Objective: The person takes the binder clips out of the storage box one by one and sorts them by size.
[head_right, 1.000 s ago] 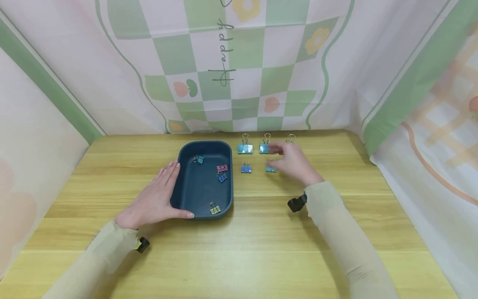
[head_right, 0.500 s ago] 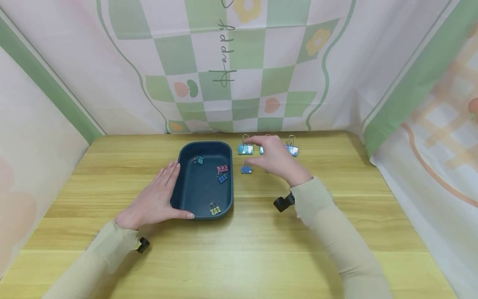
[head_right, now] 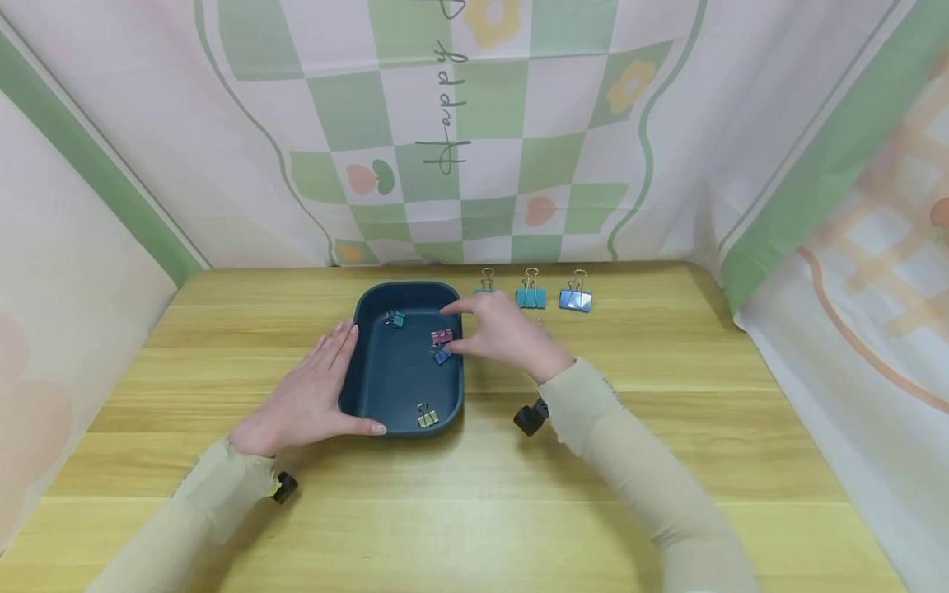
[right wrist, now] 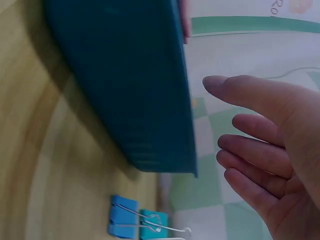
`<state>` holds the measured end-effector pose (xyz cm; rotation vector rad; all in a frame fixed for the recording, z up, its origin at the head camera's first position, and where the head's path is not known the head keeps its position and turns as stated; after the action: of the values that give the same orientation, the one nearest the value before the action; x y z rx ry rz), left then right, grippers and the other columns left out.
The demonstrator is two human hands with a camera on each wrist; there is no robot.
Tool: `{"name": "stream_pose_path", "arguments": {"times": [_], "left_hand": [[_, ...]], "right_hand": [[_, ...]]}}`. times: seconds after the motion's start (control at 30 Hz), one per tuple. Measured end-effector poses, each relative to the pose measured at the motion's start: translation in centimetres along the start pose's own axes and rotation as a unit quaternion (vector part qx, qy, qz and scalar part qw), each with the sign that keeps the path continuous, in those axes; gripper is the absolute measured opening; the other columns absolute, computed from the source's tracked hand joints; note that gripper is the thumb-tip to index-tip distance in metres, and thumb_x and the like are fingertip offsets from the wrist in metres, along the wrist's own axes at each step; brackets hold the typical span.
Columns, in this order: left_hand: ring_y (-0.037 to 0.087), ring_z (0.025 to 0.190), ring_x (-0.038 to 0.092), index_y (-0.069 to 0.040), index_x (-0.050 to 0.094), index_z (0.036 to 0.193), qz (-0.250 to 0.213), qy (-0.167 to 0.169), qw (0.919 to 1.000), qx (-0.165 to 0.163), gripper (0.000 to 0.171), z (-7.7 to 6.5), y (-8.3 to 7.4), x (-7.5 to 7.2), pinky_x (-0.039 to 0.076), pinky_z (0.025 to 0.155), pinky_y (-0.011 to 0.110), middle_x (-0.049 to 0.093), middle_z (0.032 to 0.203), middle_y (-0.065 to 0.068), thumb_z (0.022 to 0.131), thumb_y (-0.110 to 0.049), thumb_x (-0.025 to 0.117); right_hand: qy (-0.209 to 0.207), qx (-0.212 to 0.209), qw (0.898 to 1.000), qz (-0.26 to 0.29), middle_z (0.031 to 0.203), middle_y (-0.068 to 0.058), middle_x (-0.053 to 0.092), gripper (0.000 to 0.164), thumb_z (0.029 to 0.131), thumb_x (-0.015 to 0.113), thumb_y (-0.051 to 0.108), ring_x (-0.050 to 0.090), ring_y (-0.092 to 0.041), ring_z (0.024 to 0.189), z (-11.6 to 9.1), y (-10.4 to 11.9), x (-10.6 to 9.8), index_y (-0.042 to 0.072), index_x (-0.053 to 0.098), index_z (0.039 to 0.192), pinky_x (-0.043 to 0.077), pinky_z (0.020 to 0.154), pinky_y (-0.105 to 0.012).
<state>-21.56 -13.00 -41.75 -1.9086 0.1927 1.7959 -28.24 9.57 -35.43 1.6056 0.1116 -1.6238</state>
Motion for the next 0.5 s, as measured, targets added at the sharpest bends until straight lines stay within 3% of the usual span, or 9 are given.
{"name": "stream_pose_path", "arguments": {"times": [0.1, 0.2, 0.3, 0.5], "left_hand": [[0.023, 0.154, -0.004, -0.002, 0.000, 0.162, 0.000, -0.001, 1.0000, 0.001, 0.147, 0.0, 0.0, 0.0, 0.006, 0.124, 0.041, -0.003, 0.169, 0.015, 0.065, -0.100, 0.049], [0.023, 0.154, -0.004, -0.002, 0.000, 0.162, 0.001, -0.001, 1.0000, 0.001, 0.147, 0.0, 0.0, 0.1, 0.006, 0.124, 0.041, -0.003, 0.169, 0.015, 0.065, -0.100, 0.048], [0.023, 0.154, -0.004, -0.002, 0.001, 0.162, 0.002, -0.001, 1.0000, 0.002, 0.146, 0.0, 0.1, 0.1, 0.006, 0.124, 0.041, -0.003, 0.169, 0.015, 0.065, -0.100, 0.048], [0.022, 0.154, -0.005, -0.001, 0.001, 0.162, 0.005, 0.002, 1.0000, 0.003, 0.146, 0.0, 0.1, 0.1, 0.005, 0.124, 0.041, -0.004, 0.169, 0.014, 0.065, -0.100, 0.047]], "right_hand": [[0.003, 0.004, 1.000, -0.016, 0.115, -0.011, 0.073, 0.050, 0.081, 0.090, 0.028, 0.045, -0.017, 0.055, 0.3, 0.0, 0.7, 0.008, 0.073, 0.124, 0.046, 0.063, -0.036], [0.005, 0.012, 1.000, -0.021, 0.117, -0.010, 0.072, 0.050, 0.081, 0.089, 0.028, 0.062, -0.024, 0.078, 0.7, -0.1, 1.1, 0.009, 0.074, 0.124, 0.051, 0.077, -0.042], [0.011, 0.022, 1.000, -0.017, 0.119, -0.010, 0.071, 0.048, 0.081, 0.089, 0.027, 0.063, -0.031, 0.107, 1.2, -0.1, 1.4, 0.009, 0.074, 0.124, 0.051, 0.091, -0.047], [0.032, 0.025, 0.999, -0.026, 0.120, -0.012, 0.071, 0.046, 0.082, 0.088, 0.021, 0.064, -0.032, 0.108, 2.3, -0.3, 2.3, 0.004, 0.074, 0.122, 0.052, 0.094, -0.047]]}}
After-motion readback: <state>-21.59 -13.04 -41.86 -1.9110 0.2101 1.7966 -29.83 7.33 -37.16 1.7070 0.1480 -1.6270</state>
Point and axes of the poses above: each hand's wrist, its own z-axis towards the middle knuckle, its own x-axis out of the palm, y = z × x, the point moved 8 cm from there along z, towards the middle knuckle
